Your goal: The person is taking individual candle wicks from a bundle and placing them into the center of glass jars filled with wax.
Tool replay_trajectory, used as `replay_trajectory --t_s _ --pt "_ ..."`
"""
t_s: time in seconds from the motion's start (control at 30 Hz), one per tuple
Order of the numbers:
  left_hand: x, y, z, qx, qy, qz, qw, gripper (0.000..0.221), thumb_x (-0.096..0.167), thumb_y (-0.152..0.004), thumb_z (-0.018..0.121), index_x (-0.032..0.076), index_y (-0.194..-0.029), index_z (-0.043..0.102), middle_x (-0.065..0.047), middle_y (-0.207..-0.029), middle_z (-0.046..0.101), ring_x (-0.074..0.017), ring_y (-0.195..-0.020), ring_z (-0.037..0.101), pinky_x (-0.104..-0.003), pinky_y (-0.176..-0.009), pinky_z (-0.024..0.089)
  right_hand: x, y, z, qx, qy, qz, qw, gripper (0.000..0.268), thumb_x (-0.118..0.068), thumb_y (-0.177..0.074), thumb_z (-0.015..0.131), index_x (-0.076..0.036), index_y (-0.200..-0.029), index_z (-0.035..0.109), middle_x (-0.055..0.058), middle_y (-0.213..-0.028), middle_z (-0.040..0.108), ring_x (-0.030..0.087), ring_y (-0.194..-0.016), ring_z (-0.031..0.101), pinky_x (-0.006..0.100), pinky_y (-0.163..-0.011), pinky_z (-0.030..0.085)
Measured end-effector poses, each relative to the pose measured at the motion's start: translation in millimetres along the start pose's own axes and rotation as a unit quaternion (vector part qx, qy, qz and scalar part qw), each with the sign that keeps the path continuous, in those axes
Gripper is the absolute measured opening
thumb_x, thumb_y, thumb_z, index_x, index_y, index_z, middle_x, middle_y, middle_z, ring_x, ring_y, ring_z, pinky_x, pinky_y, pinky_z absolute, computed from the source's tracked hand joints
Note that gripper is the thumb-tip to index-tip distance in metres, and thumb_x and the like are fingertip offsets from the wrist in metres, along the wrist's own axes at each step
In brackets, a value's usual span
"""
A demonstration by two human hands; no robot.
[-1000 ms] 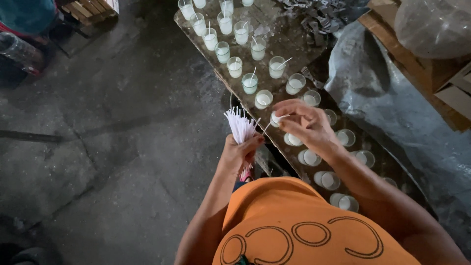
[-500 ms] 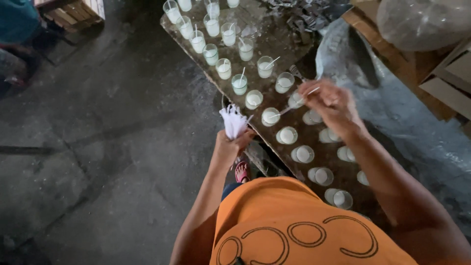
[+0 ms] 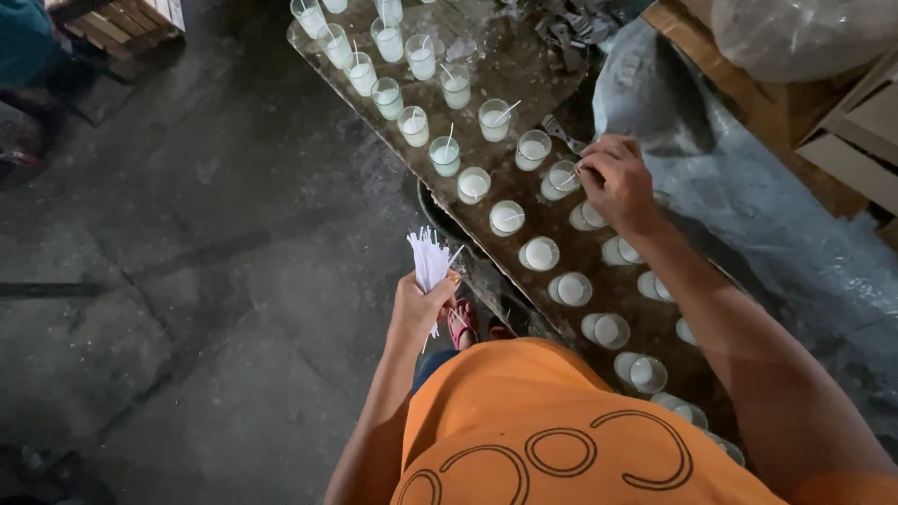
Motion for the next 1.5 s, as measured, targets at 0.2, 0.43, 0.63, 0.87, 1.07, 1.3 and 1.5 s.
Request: replay_trajectory --t_s 0.2,0.43,0.63,0.87,1.07,1.3,1.5 --pt "-10.1 0.9 0.4 -0.002 0.008 -0.013 1.0 0.016 0.016 -0.078 0.073 0.001 -0.081 0.074 -0.01 -0.051 0.06 -0.0135 -0.039 0.053 -0.028 -0.039 0.043 24.9 16.4 26.1 0.001 0.063 -0.051 0.997 0.007 -0.006 -0.089 0.084 -0.006 -0.09 0.078 0.008 -0.099 0.073 0.026 -0.101 0.067 0.035 -0.097 0.055" --pt "-0.1 2.2 14.1 -0.014 0.047 -0.02 0.999 0.019 0.015 -0.078 0.076 -0.003 -0.084 0.073 -0.011 -0.052 0.06 -0.0134 -0.04 0.052 -0.027 -0.039 0.043 41.5 30.1 51.2 -0.039 0.043 -0.018 0.998 0.011 -0.005 -0.085 0.084 -0.009 -0.089 0.074 0.002 -0.103 0.07 0.024 -0.108 0.064 0.035 -0.107 0.049" --pt "25.9 6.8 32.4 -0.05 0.066 0.001 0.997 0.018 0.016 -0.079 0.077 0.002 -0.069 0.072 -0.009 -0.049 0.059 -0.0123 -0.039 0.054 -0.025 -0.039 0.045 -43.1 -7.7 -6.2 -0.032 0.007 -0.002 0.999 0.015 0.002 -0.097 0.073 0.001 -0.112 0.072 0.014 -0.113 0.067 0.03 -0.108 0.066 0.047 -0.105 0.048" --pt "54.6 17.7 60.6 -0.11 0.051 0.02 0.992 0.013 0.009 -0.076 0.072 0.002 -0.065 0.069 -0.006 -0.047 0.054 -0.0123 -0.04 0.05 -0.028 -0.04 0.041 -112.2 17.8 26.7 -0.194 -0.476 0.292 0.807 0.023 0.0 -0.083 0.077 0.003 -0.106 0.075 0.021 -0.12 0.069 0.026 -0.102 0.07 0.038 -0.09 0.058" --pt "82.6 26.9 63.1 -0.111 0.077 0.066 0.989 0.018 0.009 -0.08 0.074 0.006 -0.065 0.066 -0.003 -0.05 0.052 -0.0081 -0.048 0.044 -0.025 -0.045 0.039 -106.8 16.2 15.7 -0.18 -0.449 0.304 0.821 0.016 -0.005 -0.085 0.077 0.001 -0.1 0.077 0.023 -0.115 0.07 0.027 -0.097 0.071 0.04 -0.084 0.057" --pt "73.2 30.8 56.5 -0.107 0.105 0.09 0.985 0.023 0.008 -0.087 0.067 0.004 -0.064 0.068 -0.007 -0.046 0.055 -0.0121 -0.043 0.048 -0.024 -0.048 0.04 -115.1 9.4 9.6 -0.172 -0.451 0.301 0.822 0.014 -0.007 -0.088 0.077 0.003 -0.099 0.076 0.023 -0.115 0.071 0.022 -0.094 0.07 0.037 -0.081 0.056" --pt "50.9 18.5 48.9 -0.086 0.14 0.12 0.979 0.02 0.003 -0.085 0.068 0.006 -0.066 0.064 -0.004 -0.048 0.053 -0.0095 -0.043 0.047 -0.025 -0.046 0.038 -133.8 21.0 20.2 -0.179 -0.557 0.342 0.736 0.037 -0.008 -0.085 0.078 0.01 -0.116 0.069 0.02 -0.11 0.072 0.019 -0.09 0.071 0.032 -0.079 0.059"
Point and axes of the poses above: each hand's wrist, its own y-axis away from the middle knuckle, its own z-axis out of the palm, x = y × z, the point moved 10 cm from there along -y, towards the middle knuckle
